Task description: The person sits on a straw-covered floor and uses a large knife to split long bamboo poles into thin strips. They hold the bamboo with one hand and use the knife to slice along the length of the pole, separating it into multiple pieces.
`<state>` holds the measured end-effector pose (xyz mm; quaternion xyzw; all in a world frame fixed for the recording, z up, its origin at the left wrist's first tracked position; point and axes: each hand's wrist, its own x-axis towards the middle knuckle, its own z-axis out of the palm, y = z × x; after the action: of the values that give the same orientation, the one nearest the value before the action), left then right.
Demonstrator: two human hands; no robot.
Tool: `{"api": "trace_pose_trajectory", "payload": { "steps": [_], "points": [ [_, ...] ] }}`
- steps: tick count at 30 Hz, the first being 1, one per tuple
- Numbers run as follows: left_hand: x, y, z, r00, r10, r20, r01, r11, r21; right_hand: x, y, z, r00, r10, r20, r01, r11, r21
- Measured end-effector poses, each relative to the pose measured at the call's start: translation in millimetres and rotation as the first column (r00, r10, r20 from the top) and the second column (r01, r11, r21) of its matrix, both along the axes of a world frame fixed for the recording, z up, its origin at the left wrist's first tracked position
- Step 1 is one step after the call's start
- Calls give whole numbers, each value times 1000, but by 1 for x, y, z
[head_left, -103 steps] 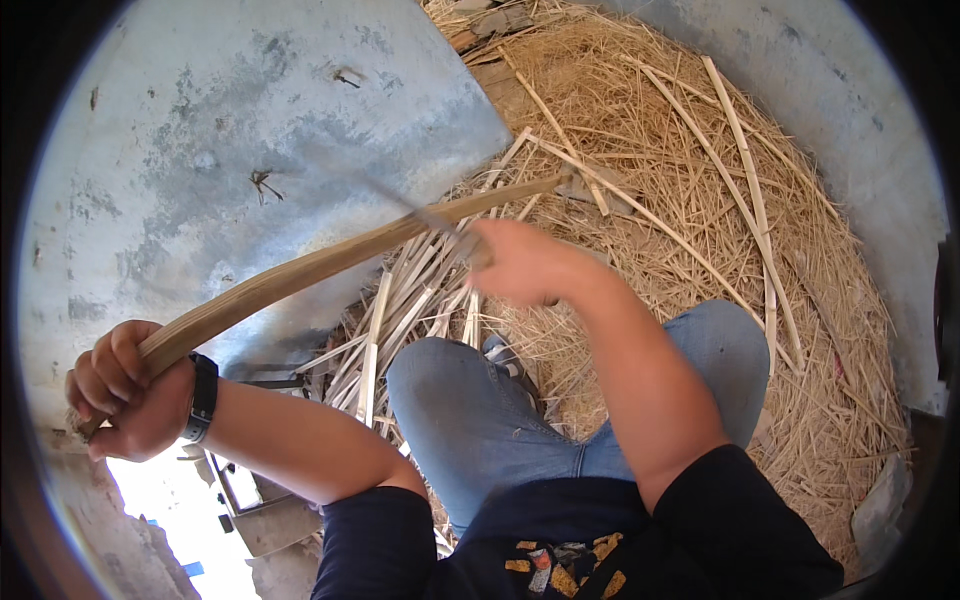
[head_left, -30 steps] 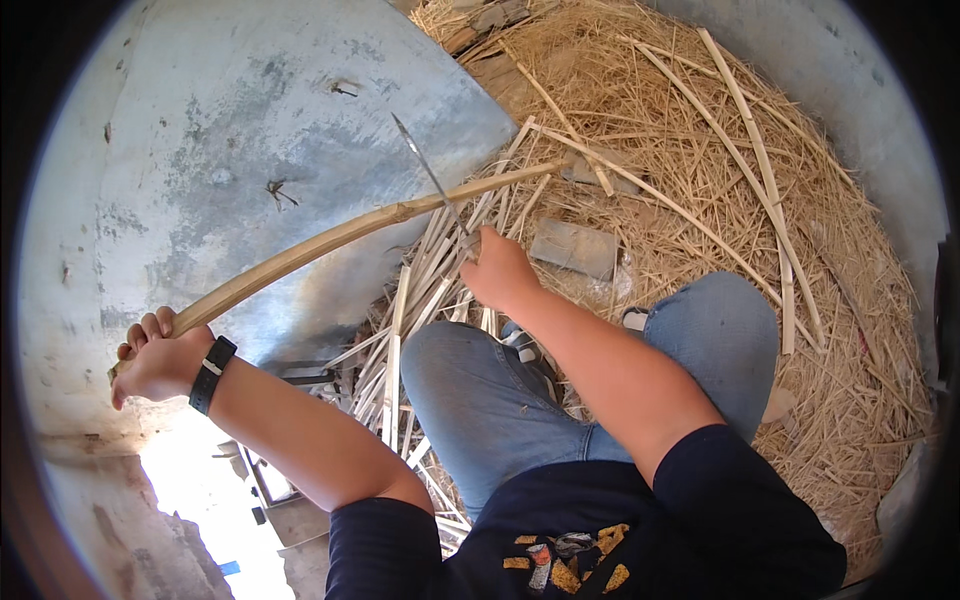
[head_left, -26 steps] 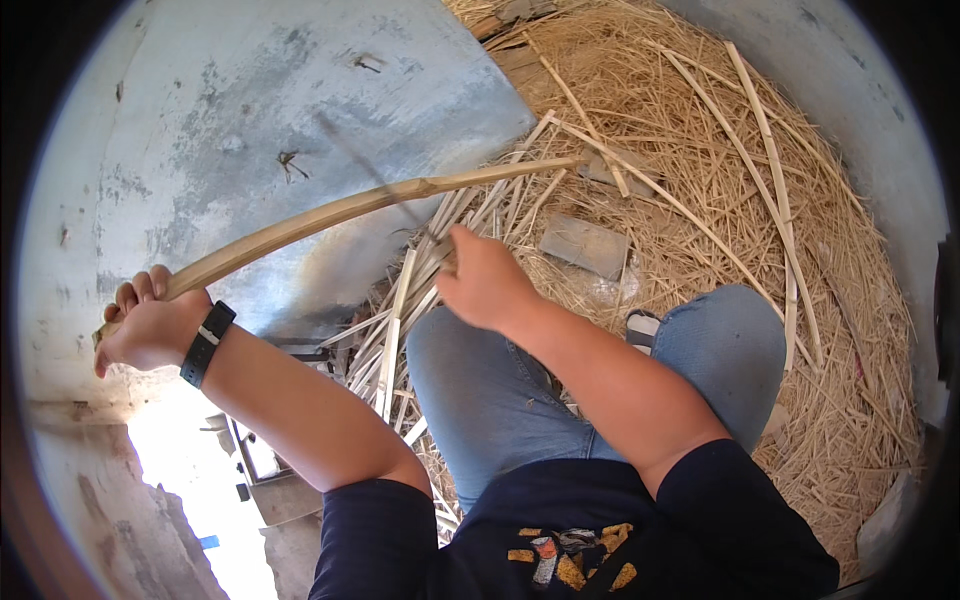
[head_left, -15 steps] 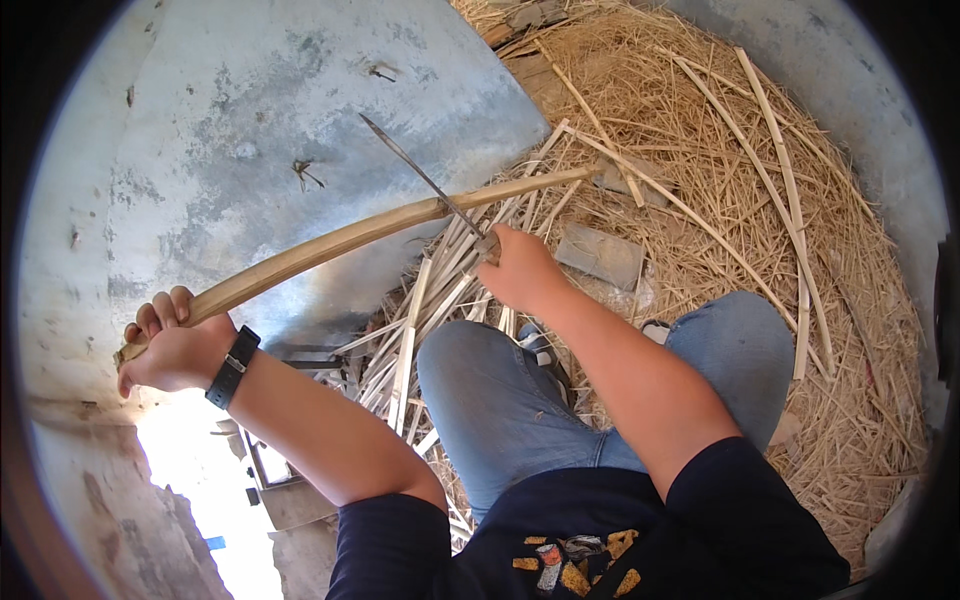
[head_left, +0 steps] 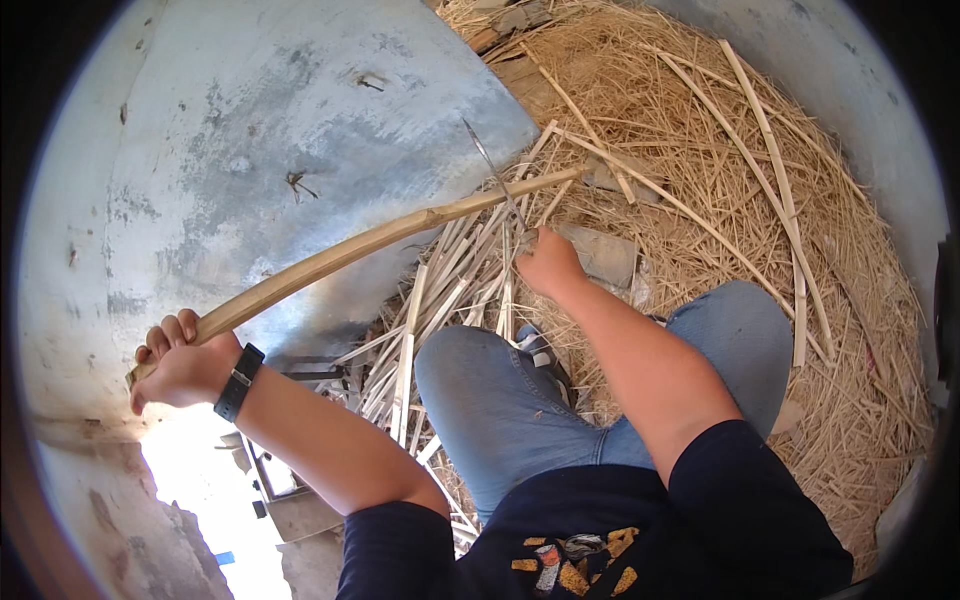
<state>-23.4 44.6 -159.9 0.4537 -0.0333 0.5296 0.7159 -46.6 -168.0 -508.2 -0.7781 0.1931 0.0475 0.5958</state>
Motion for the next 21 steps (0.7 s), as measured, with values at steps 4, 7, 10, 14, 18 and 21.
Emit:
{"api": "trace_pose_trajectory", "payload": {
  "steps": [4,7,10,14,18,21],
  "points": [
    [-5,-6,7,999,0,39,-1,1000,20,-10,17,35,995,14,103,-30,987,159],
    [-7,-5,9,999,12,35,-13,999,29,-26,23,111,939,300,167,-317,944,87],
    [-7,-5,18,998,-14,54,11,998,55,-16,25,111,882,350,316,-332,937,-112],
    [3,-10,9,1000,-28,13,27,999,28,9,16,13,970,47,237,-67,995,76],
    [7,13,3,1000,6,22,-7,1000,17,6,3,8,995,38,87,-42,998,46],
    [5,29,3,993,-98,61,94,994,62,-2,4,54,973,208,105,-223,961,165]
  ]
}}
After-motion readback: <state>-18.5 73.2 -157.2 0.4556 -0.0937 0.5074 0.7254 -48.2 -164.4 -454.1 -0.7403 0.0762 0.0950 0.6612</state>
